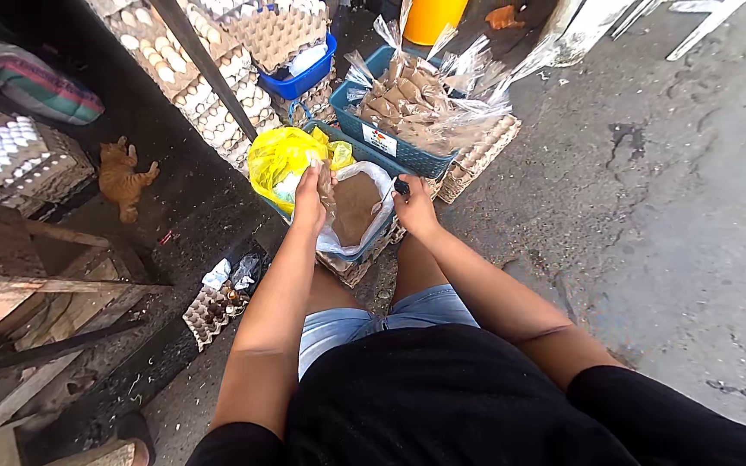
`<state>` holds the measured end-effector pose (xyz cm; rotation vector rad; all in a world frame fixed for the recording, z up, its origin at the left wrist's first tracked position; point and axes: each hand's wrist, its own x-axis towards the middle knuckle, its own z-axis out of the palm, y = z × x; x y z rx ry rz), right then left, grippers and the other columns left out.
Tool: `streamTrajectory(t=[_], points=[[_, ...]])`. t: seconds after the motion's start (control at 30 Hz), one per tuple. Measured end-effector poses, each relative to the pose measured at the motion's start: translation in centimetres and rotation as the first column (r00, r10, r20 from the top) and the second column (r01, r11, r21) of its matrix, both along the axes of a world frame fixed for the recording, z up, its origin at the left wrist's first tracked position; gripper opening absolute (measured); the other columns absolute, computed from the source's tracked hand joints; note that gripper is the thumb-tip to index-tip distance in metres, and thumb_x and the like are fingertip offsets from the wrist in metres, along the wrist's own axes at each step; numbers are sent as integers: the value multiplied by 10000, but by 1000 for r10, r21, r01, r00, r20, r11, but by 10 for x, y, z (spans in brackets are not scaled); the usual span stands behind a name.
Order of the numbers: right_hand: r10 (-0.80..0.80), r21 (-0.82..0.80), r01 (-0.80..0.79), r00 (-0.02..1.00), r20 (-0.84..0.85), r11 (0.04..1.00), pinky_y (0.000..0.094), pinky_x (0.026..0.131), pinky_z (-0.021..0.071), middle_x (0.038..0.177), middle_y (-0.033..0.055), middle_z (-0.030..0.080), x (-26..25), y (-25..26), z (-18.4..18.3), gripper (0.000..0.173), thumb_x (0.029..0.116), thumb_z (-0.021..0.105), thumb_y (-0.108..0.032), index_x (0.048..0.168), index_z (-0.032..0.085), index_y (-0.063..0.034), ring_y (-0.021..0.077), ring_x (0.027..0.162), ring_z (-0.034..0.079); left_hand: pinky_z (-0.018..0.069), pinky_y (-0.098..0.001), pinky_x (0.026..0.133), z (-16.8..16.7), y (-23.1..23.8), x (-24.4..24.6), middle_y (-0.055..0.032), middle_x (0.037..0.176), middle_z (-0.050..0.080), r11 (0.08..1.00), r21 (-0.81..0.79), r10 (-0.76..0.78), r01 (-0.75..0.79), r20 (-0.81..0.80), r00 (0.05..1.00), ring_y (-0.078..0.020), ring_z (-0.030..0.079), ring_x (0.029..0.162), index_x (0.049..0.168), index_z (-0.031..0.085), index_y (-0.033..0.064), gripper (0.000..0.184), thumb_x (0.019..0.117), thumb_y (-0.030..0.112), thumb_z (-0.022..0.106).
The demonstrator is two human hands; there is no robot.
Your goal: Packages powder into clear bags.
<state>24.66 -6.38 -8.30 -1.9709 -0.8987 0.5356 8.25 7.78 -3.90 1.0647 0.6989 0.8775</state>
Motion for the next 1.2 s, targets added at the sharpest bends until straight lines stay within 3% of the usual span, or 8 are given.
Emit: streamTrajectory(t=[0.1,0.23,0.53,0.63,0.77,0.93,1.03,1.2], points=[[-32,93,26,998,57,995,474,896,574,1560,315,322,-3,-13,4,536,991,617,-148,1484,453,-20,397,1129,637,542,-306,886,31,11,11,-44,1138,679,997,44,71,-70,-7,997,-111,647,997,1194,645,41,213,1066,160,523],[-16,138,2,995,97,990,492,926,556,1581,283,312,-8,-35,12,522,1002,622,-170,1481,463,-36,392,1193,605,473,-412,1033,69,21,18,-95,1356,638,951,305,108,-42,-203,973,-169,558,1282,1175,714,6,237,986,144,672],[148,60,-153,986,78,986,522,1043,486,1437,252,511,-14,-57,23,367,1039,579,-190,1360,595,-12,398,1284,544,481,-335,1043,139,16,9,-123,1230,680,672,717,216,185,-428,877,-157,598,1230,987,749,31,111,921,118,727],[222,45,-225,973,64,973,522,1105,429,1365,208,600,-19,-59,31,300,1068,504,-150,1286,674,-32,358,1320,534,479,-401,1048,132,9,5,-125,1192,710,709,631,189,316,-601,777,-183,636,1184,1009,747,21,121,933,113,732],[320,116,-323,946,48,939,474,1083,455,1308,170,655,-21,-54,47,316,1087,469,-146,1272,707,-49,291,1261,594,515,-340,946,132,-9,-4,-77,1083,714,718,637,148,281,-535,832,-120,651,1043,984,748,41,81,936,100,721],[462,163,-441,877,-130,883,423,1009,535,1417,171,594,-23,-37,58,437,1038,613,-172,1448,541,-40,260,1204,647,496,-344,996,134,-36,3,-76,1103,726,645,622,42,443,-608,793,-118,648,1098,949,760,44,81,913,116,761],[512,152,-489,836,-200,859,430,956,559,1210,180,687,-27,-32,50,376,991,689,-157,1323,609,1,240,1046,696,527,-282,917,136,-41,7,-45,1056,733,677,597,-20,430,-570,822,-64,664,993,951,755,47,70,923,112,753],[506,64,-507,827,-244,859,395,857,544,1020,142,682,-21,-44,35,251,1058,567,-179,1212,639,6,186,896,657,522,-279,816,112,-29,12,-47,921,697,787,544,33,292,-509,860,-70,630,843,966,728,15,94,938,106,730]])
